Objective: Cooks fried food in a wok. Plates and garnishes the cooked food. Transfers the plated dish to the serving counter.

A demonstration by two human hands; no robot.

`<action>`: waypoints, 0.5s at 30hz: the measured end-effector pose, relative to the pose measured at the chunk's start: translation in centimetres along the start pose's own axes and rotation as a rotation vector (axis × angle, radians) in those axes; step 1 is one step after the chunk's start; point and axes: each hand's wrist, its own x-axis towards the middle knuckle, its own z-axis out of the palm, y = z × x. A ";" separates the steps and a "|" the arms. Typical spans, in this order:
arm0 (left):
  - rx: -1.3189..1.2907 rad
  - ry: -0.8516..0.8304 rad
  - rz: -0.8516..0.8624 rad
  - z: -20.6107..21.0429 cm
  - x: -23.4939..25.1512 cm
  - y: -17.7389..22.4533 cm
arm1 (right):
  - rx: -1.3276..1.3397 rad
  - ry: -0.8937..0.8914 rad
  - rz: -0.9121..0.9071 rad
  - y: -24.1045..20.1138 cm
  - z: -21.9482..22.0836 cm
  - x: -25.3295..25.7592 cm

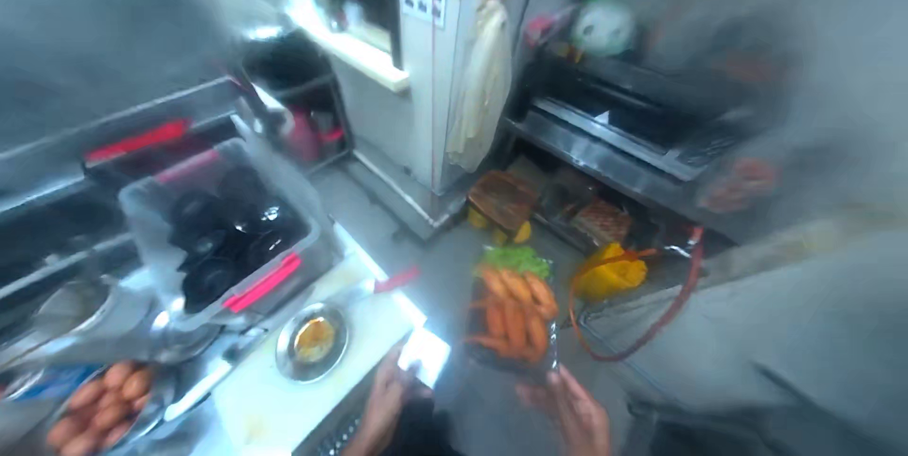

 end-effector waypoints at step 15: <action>0.212 0.200 0.047 7.4 30.2 3.7 | -0.010 -0.247 0.072 -1.7 3.0 41.3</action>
